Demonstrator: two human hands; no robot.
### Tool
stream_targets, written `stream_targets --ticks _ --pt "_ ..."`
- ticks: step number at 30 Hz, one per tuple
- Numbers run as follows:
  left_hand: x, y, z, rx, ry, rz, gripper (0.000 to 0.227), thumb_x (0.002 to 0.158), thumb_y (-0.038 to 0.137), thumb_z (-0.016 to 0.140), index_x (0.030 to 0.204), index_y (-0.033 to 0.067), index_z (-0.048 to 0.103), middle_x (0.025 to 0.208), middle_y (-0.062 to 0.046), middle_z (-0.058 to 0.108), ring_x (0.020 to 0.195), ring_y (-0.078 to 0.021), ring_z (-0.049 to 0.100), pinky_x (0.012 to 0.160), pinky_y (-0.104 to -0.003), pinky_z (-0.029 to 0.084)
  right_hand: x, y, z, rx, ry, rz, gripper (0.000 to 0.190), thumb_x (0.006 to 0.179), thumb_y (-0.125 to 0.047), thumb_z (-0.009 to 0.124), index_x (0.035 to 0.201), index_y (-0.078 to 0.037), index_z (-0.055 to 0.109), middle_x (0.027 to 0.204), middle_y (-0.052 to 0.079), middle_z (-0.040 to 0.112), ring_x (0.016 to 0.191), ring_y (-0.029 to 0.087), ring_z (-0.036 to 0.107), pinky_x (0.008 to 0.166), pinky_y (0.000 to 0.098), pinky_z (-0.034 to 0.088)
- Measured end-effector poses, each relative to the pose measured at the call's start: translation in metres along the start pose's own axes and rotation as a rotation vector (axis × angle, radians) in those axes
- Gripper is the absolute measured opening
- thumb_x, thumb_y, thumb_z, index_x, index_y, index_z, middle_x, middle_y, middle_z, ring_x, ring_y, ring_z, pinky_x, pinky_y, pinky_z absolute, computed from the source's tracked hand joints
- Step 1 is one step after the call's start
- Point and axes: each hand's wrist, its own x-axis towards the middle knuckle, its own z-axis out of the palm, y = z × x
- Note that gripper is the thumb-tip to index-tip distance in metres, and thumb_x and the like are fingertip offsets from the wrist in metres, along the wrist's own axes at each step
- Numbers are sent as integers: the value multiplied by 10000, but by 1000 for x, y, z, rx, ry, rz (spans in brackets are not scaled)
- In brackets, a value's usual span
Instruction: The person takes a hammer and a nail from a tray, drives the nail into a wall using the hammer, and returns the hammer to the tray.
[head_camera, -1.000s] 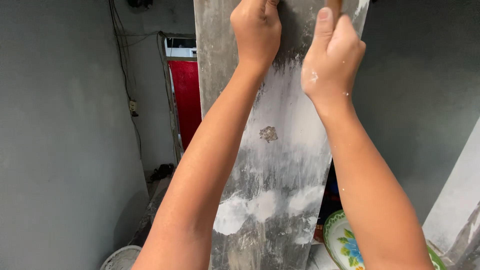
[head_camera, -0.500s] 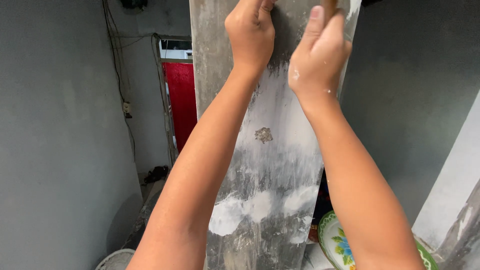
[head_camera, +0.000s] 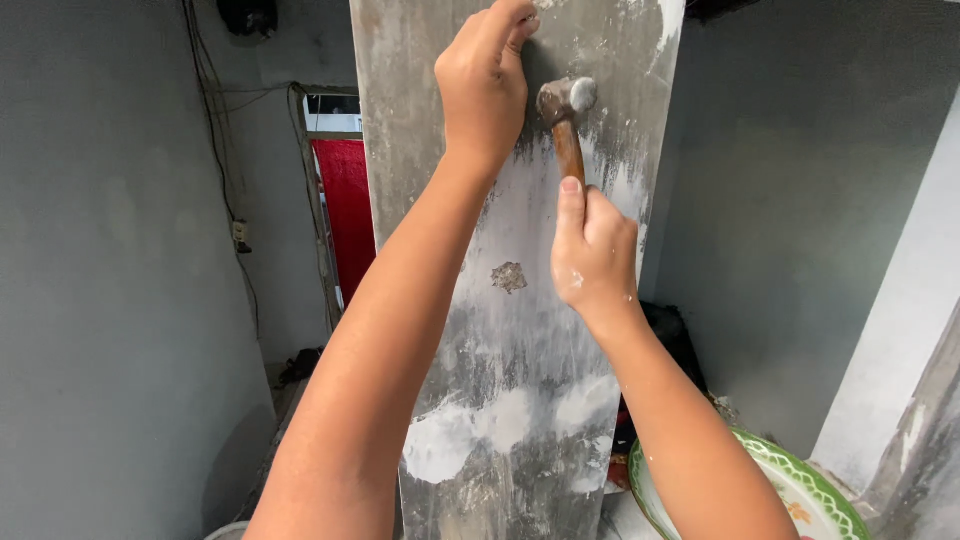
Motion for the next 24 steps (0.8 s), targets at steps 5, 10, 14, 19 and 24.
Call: stream_targets --ticks 5,10,14,19,24 --pt "-3 1 0 9 -15 -5 241 928 -61 711 1082 111 641 911 -72 707 805 -236 707 721 -313 566 -29 13 -6 99 20 18 427 1079 -283 444 777 -14 584 572 95 554 509 196 566 540 358 454" --pt "-6 5 -4 27 -57 -32 248 919 -81 707 1074 102 646 910 -80 703 805 -243 697 732 -316 570 -45 17 -12 132 42 14 391 1077 -247 459 797 -5 587 598 77 575 510 164 561 535 331 454" --pt "-20 16 -10 6 -73 -22 252 924 -102 674 1084 90 641 952 -72 715 869 -235 721 772 -315 584 -58 9 -18 172 19 105 382 1076 -251 486 810 -5 606 575 54 550 507 124 518 518 313 431" --pt "-42 33 -17 -26 -105 -87 302 925 -157 607 1102 83 651 1004 -73 726 920 -206 750 809 -294 617 -71 -2 -22 206 15 114 348 1070 -242 521 835 -6 623 572 24 524 510 90 480 510 286 414" --pt "-56 50 -23 -71 -138 -127 299 937 -163 605 1112 74 653 1030 -73 726 944 -200 757 793 -272 628 -79 -2 -23 267 8 130 337 1075 -239 527 848 -9 622 587 1 519 522 68 460 501 273 396"
